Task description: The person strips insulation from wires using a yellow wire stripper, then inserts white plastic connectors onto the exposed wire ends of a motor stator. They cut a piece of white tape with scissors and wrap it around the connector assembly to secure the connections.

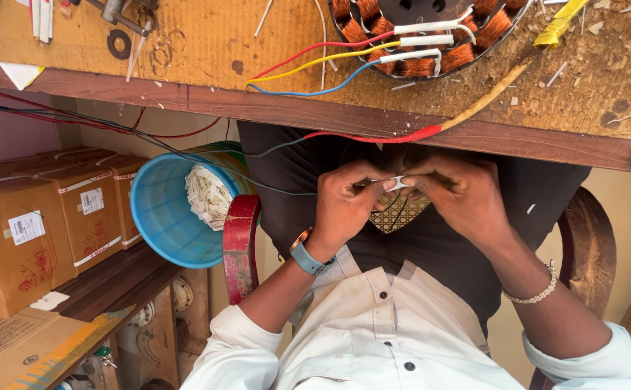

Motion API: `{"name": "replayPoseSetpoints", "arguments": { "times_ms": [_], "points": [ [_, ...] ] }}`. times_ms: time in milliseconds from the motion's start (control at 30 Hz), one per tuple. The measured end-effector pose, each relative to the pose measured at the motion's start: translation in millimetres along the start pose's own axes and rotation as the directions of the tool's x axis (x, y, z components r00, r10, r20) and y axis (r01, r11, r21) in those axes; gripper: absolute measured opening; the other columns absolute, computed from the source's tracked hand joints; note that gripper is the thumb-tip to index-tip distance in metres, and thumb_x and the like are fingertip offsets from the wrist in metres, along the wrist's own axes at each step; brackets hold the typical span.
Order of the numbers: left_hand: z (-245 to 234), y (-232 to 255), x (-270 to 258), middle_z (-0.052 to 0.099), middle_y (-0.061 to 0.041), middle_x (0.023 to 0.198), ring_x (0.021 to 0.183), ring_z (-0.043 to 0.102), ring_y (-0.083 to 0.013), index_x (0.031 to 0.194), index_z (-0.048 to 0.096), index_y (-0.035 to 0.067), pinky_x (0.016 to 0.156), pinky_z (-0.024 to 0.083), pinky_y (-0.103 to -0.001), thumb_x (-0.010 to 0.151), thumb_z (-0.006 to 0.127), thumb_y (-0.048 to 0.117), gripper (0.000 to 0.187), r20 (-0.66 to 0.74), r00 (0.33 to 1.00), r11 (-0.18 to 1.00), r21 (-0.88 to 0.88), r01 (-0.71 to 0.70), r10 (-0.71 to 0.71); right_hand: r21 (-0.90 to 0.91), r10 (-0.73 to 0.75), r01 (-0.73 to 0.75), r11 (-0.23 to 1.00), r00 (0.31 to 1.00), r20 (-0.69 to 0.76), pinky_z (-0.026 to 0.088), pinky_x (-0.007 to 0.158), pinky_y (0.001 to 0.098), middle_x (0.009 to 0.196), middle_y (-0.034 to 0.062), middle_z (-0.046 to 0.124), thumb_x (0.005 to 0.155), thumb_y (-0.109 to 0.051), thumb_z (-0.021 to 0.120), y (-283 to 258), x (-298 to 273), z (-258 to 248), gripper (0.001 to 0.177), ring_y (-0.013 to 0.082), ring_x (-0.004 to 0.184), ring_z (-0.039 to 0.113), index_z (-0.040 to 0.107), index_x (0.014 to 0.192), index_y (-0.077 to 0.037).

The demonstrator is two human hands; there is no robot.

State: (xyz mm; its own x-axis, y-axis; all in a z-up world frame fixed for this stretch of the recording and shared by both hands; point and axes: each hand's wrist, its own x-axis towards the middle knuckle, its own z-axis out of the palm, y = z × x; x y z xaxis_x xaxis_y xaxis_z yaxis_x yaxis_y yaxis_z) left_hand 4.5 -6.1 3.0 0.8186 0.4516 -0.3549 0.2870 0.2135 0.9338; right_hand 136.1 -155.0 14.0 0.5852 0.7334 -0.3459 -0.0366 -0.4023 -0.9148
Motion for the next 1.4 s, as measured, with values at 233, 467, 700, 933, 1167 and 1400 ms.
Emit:
{"name": "replayPoseSetpoints", "arguments": {
  "times_ms": [233, 467, 700, 933, 1167, 1400],
  "points": [
    [-3, 0, 4, 0.076, -0.007, 0.089, 0.076, 0.074, -0.0109, 0.100, 0.076, -0.003, 0.058, 0.063, -0.024, 0.093, 0.073, 0.001, 0.009, 0.031, 0.998, 0.996, -0.071, 0.048, -0.046, 0.051, 0.041, -0.041, 0.998, 0.999, -0.012, 0.066, 0.070, 0.0265, 0.091, 0.0084, 0.078, 0.094, 0.000, 0.070, 1, -1, 1, 0.010, 0.0140, 0.079, 0.077, 0.075, 0.102, 0.004],
    [-11, 20, 5, 0.075, -0.015, 0.093, 0.081, 0.074, -0.0281, 0.099, 0.073, 0.001, 0.069, 0.058, -0.037, 0.090, 0.074, 0.005, 0.010, 0.124, 0.961, 0.867, 0.415, -0.277, 0.247, -0.146, -0.190, 0.184, 0.972, 0.981, -0.032, 0.063, 0.070, 0.0302, 0.090, 0.0097, 0.078, 0.090, -0.002, 0.073, 7, -1, 2, 0.012, 0.0152, 0.078, 0.076, 0.076, 0.102, -0.003],
    [-9, 39, 4, 0.069, -0.013, 0.074, 0.058, 0.071, -0.0229, 0.091, 0.071, 0.000, 0.054, 0.052, -0.034, 0.087, 0.067, 0.001, 0.006, 0.126, 0.991, 0.904, 0.428, -0.013, -0.045, -0.228, -0.218, 0.230, 0.946, 0.973, 0.074, 0.060, 0.070, 0.0324, 0.092, 0.0094, 0.078, 0.088, -0.014, 0.078, 6, 0, 0, 0.014, 0.0210, 0.081, 0.077, 0.077, 0.102, -0.009],
    [-11, 45, 5, 0.068, -0.009, 0.071, 0.054, 0.064, -0.0150, 0.090, 0.072, -0.001, 0.049, 0.047, -0.030, 0.087, 0.072, 0.004, 0.006, 0.213, 0.971, 0.913, 0.366, -0.181, 0.108, -0.042, -0.190, 0.194, 0.980, 0.978, 0.086, 0.059, 0.072, 0.0301, 0.091, 0.0047, 0.078, 0.092, -0.012, 0.073, 5, -3, -5, 0.010, 0.0118, 0.082, 0.074, 0.075, 0.099, -0.004],
    [-20, 45, 10, 0.070, -0.009, 0.065, 0.055, 0.071, -0.0134, 0.090, 0.071, 0.001, 0.051, 0.053, -0.029, 0.093, 0.069, 0.016, 0.016, 0.326, 0.925, 0.931, 0.357, 0.069, -0.194, 0.259, 0.146, -0.199, 0.945, 0.967, 0.207, 0.053, 0.056, 0.0247, 0.075, 0.0058, 0.069, 0.095, -0.007, 0.067, 14, -1, -3, 0.010, 0.0089, 0.061, 0.063, 0.074, 0.094, 0.001],
    [-33, 43, 7, 0.074, -0.009, 0.074, 0.056, 0.073, -0.0157, 0.092, 0.072, 0.000, 0.053, 0.055, -0.029, 0.097, 0.067, 0.019, 0.020, 0.488, 0.865, 0.971, 0.238, -0.004, -0.116, 0.363, 0.099, -0.208, 0.908, 0.950, 0.296, 0.049, 0.053, 0.0254, 0.079, 0.0054, 0.070, 0.096, -0.008, 0.068, 16, -1, -3, 0.011, 0.0085, 0.058, 0.059, 0.070, 0.091, 0.002]
  ]
}}
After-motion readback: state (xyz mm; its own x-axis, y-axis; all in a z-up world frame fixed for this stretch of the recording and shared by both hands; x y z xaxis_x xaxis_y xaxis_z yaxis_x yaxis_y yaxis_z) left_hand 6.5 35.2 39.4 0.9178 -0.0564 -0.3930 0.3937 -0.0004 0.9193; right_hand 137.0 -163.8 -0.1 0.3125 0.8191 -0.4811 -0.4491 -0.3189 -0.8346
